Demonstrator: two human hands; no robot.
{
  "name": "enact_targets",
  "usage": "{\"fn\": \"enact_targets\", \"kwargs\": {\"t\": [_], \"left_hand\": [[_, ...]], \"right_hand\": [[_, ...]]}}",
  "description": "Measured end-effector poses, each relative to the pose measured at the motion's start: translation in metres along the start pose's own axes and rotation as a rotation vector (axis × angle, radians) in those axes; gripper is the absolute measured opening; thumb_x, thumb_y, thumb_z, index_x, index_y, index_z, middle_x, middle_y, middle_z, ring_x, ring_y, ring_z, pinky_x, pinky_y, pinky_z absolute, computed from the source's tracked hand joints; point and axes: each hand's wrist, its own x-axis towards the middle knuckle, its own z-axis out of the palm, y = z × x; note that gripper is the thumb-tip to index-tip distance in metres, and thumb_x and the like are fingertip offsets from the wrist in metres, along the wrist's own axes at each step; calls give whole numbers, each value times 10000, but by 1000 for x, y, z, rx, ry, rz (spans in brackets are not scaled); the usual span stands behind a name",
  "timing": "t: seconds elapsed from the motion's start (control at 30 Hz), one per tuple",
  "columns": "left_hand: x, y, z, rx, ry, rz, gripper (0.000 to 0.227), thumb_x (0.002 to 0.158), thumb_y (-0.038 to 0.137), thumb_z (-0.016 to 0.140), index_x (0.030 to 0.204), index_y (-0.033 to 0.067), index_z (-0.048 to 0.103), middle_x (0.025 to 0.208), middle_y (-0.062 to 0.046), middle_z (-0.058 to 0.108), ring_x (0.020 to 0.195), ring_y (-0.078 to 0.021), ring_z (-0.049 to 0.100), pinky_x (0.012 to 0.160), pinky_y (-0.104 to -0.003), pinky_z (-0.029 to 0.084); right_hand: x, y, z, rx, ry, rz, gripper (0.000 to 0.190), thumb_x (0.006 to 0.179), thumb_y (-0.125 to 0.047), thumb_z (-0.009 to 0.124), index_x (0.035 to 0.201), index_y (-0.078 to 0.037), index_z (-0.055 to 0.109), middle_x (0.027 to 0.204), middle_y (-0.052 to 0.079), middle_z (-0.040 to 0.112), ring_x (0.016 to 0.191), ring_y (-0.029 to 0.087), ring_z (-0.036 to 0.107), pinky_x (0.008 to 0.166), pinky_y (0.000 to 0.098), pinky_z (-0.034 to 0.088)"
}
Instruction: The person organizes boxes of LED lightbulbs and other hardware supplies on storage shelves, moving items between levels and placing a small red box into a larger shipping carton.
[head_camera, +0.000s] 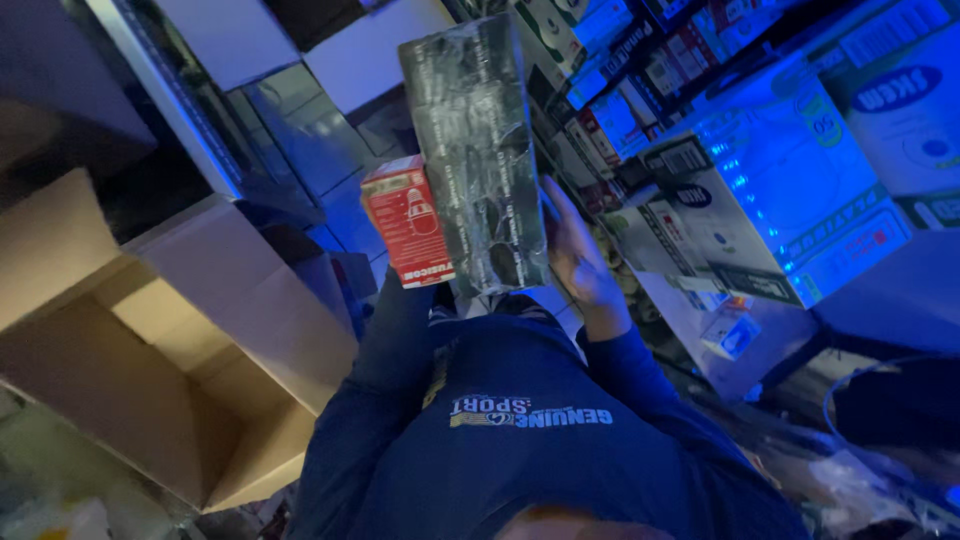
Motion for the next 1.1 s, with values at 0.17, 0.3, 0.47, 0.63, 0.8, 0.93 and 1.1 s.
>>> {"fn": "enact_targets", "kwargs": {"t": [0.17,0.3,0.47,0.63,0.8,0.93,1.1], "left_hand": [[-12,2,-20,-14,31,-52,875,911,587,692,1453,-69,488,1215,-150,668,1046,-219,677,897,-323,576],[-24,6,-40,-26,56,-86,876,910,590,686,1453,-69,492,1212,-150,670,1040,-220,679,889,-325,579],[-31,20,-55,-30,69,-89,877,908,595,678,1452,-69,498,1209,-151,673,1032,-221,682,879,-328,582],[-32,24,-56,-26,58,-49,879,907,599,670,1452,-70,503,1206,-151,676,1023,-221,685,869,-331,585],[-36,5,-47,-37,48,-45,881,905,604,662,1451,-70,509,1202,-152,679,1015,-222,688,859,-333,588],[-38,-19,-33,-36,9,-11,882,904,607,656,1451,-70,513,1199,-152,681,1008,-223,690,851,-335,590],[-40,-53,-40,-47,2,36,884,902,612,648,1450,-70,519,1196,-153,684,1000,-224,692,841,-338,593]], "right_hand": [[-2,39,-10,67,83,-25,1391,728,-751,795,1695,-27,104,1699,179,272,1551,304,319,1312,448,221],[-28,79,-32,22,88,-14,1228,807,-660,786,1666,-52,153,1688,132,302,1542,281,337,1272,441,281],[-93,170,-101,-389,293,222,760,955,-322,729,1569,-26,393,1505,136,534,1406,255,502,1187,400,375],[-169,225,-114,-220,495,503,580,937,-255,664,1445,-26,503,1408,70,616,1267,215,598,1029,375,495],[-122,177,-94,-282,409,174,755,935,-437,705,1529,-29,479,1464,117,569,1345,229,539,1116,382,432],[-58,94,-60,-10,212,-158,965,887,-589,749,1579,-43,357,1568,135,463,1435,274,473,1226,434,368],[-51,22,-31,-110,48,-150,1170,855,-710,715,1651,-43,176,1686,110,304,1565,237,309,1303,404,249]]}}
